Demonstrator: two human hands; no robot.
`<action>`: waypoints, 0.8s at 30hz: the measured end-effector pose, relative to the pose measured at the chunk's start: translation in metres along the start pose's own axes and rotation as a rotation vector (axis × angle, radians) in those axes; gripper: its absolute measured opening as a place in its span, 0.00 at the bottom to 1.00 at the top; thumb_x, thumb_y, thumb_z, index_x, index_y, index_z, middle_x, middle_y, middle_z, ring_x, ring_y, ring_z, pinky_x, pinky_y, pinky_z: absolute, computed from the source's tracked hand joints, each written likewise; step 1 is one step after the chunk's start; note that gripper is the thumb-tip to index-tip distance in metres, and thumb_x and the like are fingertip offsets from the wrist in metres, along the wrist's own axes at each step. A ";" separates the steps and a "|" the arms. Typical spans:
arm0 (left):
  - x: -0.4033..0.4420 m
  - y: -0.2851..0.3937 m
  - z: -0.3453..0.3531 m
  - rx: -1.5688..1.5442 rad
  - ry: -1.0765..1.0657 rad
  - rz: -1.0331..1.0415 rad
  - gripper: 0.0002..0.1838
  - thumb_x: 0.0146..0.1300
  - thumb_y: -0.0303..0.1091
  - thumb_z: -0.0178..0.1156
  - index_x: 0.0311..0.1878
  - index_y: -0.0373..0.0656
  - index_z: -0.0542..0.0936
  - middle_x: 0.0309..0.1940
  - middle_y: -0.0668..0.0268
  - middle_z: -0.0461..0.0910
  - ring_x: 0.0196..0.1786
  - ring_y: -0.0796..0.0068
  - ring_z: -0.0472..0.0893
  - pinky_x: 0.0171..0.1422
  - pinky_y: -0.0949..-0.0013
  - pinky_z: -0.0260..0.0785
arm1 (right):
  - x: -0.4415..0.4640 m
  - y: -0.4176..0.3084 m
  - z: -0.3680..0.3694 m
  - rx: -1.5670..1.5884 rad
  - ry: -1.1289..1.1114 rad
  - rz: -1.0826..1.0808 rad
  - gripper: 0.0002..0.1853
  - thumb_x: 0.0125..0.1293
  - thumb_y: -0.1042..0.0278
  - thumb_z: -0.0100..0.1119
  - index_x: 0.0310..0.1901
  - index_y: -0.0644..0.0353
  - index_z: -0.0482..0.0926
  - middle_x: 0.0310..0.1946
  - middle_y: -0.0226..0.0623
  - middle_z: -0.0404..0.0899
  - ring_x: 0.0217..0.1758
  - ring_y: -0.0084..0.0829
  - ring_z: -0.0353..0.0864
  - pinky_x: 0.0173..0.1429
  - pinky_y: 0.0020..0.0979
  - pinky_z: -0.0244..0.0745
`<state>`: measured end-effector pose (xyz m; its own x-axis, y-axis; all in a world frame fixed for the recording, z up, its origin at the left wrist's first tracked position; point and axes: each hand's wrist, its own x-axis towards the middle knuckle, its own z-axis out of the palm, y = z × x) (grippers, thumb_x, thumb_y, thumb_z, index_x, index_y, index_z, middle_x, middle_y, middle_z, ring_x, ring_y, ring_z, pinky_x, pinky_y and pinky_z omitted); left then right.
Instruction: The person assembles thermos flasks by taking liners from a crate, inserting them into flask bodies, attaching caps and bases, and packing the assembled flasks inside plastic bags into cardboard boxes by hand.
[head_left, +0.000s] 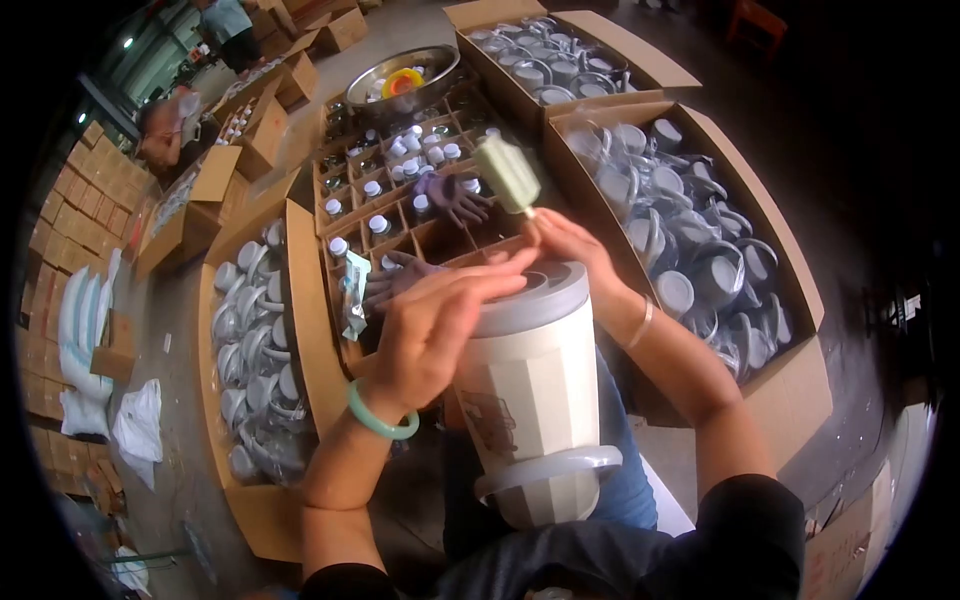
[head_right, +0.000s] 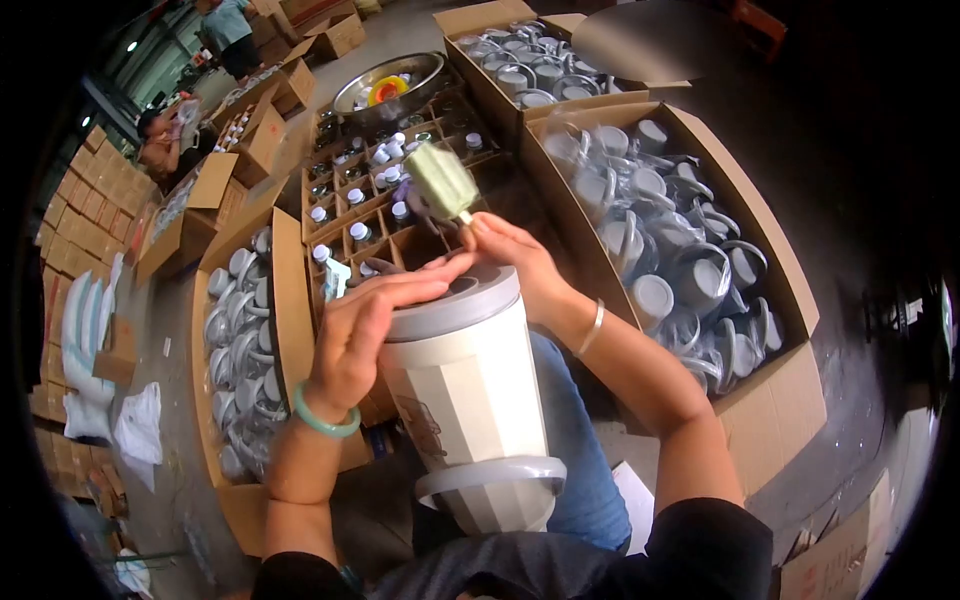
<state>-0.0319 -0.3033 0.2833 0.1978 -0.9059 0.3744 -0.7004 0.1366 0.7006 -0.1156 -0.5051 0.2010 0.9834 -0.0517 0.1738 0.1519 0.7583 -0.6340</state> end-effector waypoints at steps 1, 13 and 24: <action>-0.008 -0.022 0.008 -0.214 0.082 0.031 0.27 0.77 0.45 0.35 0.55 0.32 0.78 0.62 0.51 0.73 0.65 0.60 0.73 0.69 0.63 0.61 | -0.011 -0.013 0.025 -0.104 0.067 -0.043 0.10 0.78 0.62 0.40 0.43 0.60 0.68 0.45 0.52 0.82 0.50 0.34 0.82 0.52 0.30 0.78; -0.009 -0.065 0.044 -1.233 0.211 -0.531 0.43 0.72 0.65 0.22 0.58 0.34 0.71 0.61 0.53 0.73 0.62 0.61 0.74 0.70 0.59 0.64 | -0.029 -0.038 0.049 -0.670 0.090 -0.124 0.13 0.78 0.59 0.39 0.39 0.59 0.65 0.49 0.56 0.80 0.56 0.33 0.79 0.56 0.27 0.72; -0.021 -0.006 -0.003 0.018 0.077 -0.214 0.39 0.77 0.54 0.23 0.54 0.29 0.77 0.50 0.51 0.81 0.57 0.62 0.78 0.65 0.64 0.66 | -0.012 0.018 -0.008 -0.163 0.156 -0.026 0.11 0.76 0.60 0.41 0.40 0.59 0.67 0.42 0.58 0.82 0.46 0.41 0.84 0.50 0.33 0.80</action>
<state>-0.0294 -0.2841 0.2735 0.3946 -0.8802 0.2636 -0.6484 -0.0635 0.7587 -0.1237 -0.4962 0.1816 0.9804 -0.1797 0.0812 0.1793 0.6412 -0.7462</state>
